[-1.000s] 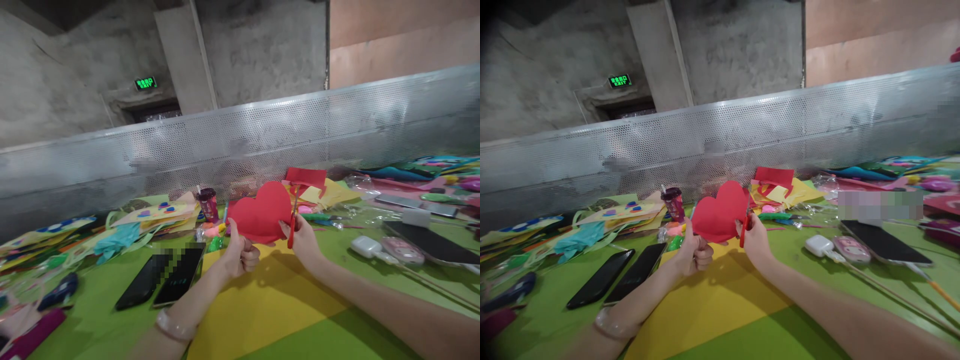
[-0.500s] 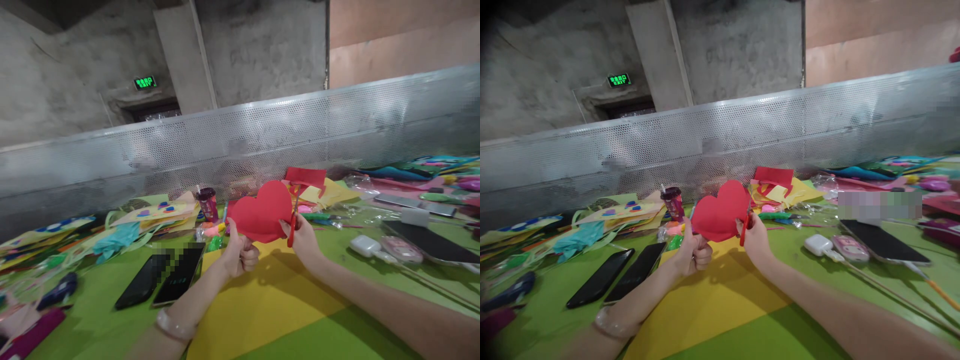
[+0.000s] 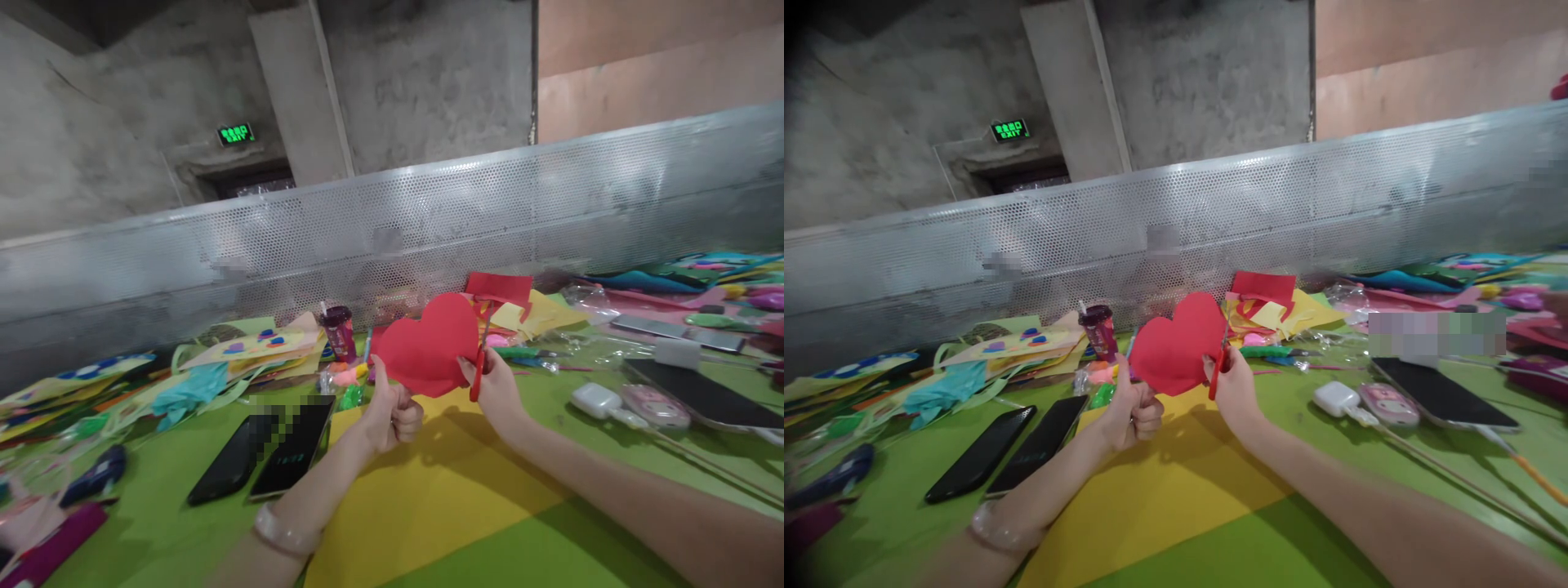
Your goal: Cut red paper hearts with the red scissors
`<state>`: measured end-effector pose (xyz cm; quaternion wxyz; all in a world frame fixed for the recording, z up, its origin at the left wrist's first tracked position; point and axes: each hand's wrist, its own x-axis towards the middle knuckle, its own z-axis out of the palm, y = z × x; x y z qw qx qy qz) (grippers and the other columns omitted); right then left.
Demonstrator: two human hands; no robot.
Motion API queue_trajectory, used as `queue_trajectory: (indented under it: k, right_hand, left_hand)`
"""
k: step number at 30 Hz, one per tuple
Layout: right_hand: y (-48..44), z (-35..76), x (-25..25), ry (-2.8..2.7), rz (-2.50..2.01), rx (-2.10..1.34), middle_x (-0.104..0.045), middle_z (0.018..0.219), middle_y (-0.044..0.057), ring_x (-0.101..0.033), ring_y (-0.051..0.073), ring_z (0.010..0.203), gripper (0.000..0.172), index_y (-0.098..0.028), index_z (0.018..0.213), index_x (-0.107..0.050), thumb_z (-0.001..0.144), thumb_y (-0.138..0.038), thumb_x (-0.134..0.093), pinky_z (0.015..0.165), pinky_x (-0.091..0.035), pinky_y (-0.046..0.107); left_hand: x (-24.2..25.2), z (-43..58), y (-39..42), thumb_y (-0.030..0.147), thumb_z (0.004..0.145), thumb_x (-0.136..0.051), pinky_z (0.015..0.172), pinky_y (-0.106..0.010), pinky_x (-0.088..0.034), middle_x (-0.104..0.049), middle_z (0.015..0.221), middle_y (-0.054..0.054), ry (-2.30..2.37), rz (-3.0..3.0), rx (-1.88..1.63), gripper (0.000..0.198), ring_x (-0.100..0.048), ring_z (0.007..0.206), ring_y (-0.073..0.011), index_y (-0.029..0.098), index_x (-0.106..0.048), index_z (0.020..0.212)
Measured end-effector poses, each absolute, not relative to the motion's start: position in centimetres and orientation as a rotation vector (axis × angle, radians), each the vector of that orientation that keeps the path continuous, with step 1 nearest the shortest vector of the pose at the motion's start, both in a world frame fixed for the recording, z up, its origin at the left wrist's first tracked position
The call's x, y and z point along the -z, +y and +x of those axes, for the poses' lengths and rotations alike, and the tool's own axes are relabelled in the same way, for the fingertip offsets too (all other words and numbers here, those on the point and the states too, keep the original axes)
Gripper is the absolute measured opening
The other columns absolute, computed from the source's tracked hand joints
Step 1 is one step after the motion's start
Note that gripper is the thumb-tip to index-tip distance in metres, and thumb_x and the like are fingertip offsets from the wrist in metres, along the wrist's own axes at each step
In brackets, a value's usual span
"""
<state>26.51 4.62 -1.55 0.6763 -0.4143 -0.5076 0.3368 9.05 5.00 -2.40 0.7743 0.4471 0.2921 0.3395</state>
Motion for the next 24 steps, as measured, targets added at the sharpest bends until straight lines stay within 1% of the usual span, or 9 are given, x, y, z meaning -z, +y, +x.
queue_trajectory:
  k: [2, 4, 8, 12, 15, 17, 18, 21, 24]
  right_hand:
    - [4.69, 26.63, 1.53, -1.121, -0.931, -0.737, -0.059, 0.072, 0.001, -0.053, 0.014, 0.064, 0.024, -0.020, 0.075, -0.050, 0.066, -0.039, -0.061, 0.062, -0.042, 0.028]
    - [4.72, 26.75, 1.49, -1.112, -0.940, -0.725, -0.060, 0.073, 0.002, -0.053, 0.015, 0.064, 0.024, -0.019, 0.076, -0.050, 0.067, -0.039, -0.061, 0.062, -0.042, 0.028]
    - [4.61, 26.84, 1.30, -1.106, -0.975, -0.721, -0.060, 0.074, 0.002, -0.052, 0.014, 0.064, 0.023, -0.019, 0.078, -0.051, 0.068, -0.038, -0.060, 0.060, -0.042, 0.028]
    - [4.42, 26.76, 1.13, -1.109, -0.987, -0.709, -0.058, 0.070, 0.001, -0.050, 0.013, 0.060, 0.022, -0.019, 0.075, -0.050, 0.068, -0.036, -0.060, 0.058, -0.042, 0.027]
    - [4.42, 26.75, 1.14, -1.110, -1.000, -0.705, -0.058, 0.070, 0.001, -0.050, 0.013, 0.061, 0.022, -0.019, 0.075, -0.050, 0.067, -0.037, -0.060, 0.058, -0.041, 0.027]
    - [4.50, 26.77, 1.20, -1.102, -0.993, -0.708, -0.059, 0.070, 0.001, -0.051, 0.014, 0.061, 0.023, -0.019, 0.075, -0.050, 0.067, -0.037, -0.061, 0.059, -0.042, 0.027]
    - [4.55, 26.78, 1.24, -1.099, -0.978, -0.714, -0.059, 0.070, 0.001, -0.051, 0.014, 0.062, 0.023, -0.019, 0.075, -0.050, 0.066, -0.037, -0.061, 0.060, -0.042, 0.027]
    - [4.64, 26.83, 1.29, -1.107, -0.920, -0.737, -0.059, 0.072, 0.001, -0.053, 0.014, 0.065, 0.022, -0.019, 0.077, -0.051, 0.067, -0.035, -0.061, 0.062, -0.043, 0.028]
    - [4.51, 26.81, 1.21, -1.102, -0.911, -0.748, -0.060, 0.073, 0.001, -0.053, 0.014, 0.066, 0.021, -0.019, 0.077, -0.051, 0.068, -0.034, -0.062, 0.063, -0.043, 0.027]
  left_hand:
    - [2.30, 9.16, 4.96, 0.086, 0.054, 0.001, 0.035, -0.022, -0.006, -0.017, 0.030, 0.006, 0.664, 0.973, -0.759, 0.065, -0.010, 0.029, -0.0056, 0.023, -0.016, 0.047]
    - [2.13, 9.29, 4.85, 0.086, 0.054, 0.002, 0.035, -0.022, -0.005, -0.028, 0.028, 0.002, 0.703, 0.971, -0.785, 0.067, -0.010, 0.027, -0.0051, 0.023, -0.018, 0.046]
    - [1.80, 9.35, 4.56, 0.084, 0.057, -0.002, 0.034, -0.020, -0.004, -0.054, 0.044, -0.006, 0.672, 0.941, -0.781, 0.070, -0.007, 0.028, -0.0022, 0.020, -0.027, 0.050]
    - [1.76, 9.24, 4.52, 0.085, 0.055, -0.003, 0.034, -0.019, -0.003, -0.061, 0.056, -0.009, 0.604, 0.936, -0.735, 0.072, -0.007, 0.029, -0.0013, 0.019, -0.030, 0.053]
    - [1.74, 9.18, 4.63, 0.085, 0.056, -0.005, 0.034, -0.018, -0.003, -0.063, 0.063, -0.012, 0.597, 0.922, -0.731, 0.077, -0.008, 0.029, -0.0008, 0.017, -0.040, 0.059]
    - [1.67, 9.14, 4.72, 0.085, 0.057, -0.008, 0.034, -0.017, -0.002, -0.064, 0.069, -0.013, 0.587, 0.920, -0.746, 0.081, -0.018, 0.028, -0.0017, 0.016, -0.049, 0.069]
    - [1.63, 9.10, 4.75, 0.085, 0.058, -0.011, 0.034, -0.016, -0.002, -0.064, 0.072, -0.014, 0.577, 0.920, -0.752, 0.084, -0.027, 0.028, -0.0036, 0.016, -0.053, 0.077]
    - [1.54, 8.98, 4.80, 0.086, 0.057, -0.016, 0.033, -0.015, -0.001, -0.064, 0.082, -0.016, 0.526, 0.922, -0.742, 0.089, -0.056, 0.048, -0.0160, 0.019, -0.056, 0.100]
    - [1.54, 8.92, 4.80, 0.085, 0.058, -0.022, 0.032, -0.013, -0.003, -0.063, 0.088, -0.015, 0.486, 0.911, -0.743, 0.087, -0.063, 0.064, -0.0224, 0.023, -0.053, 0.111]
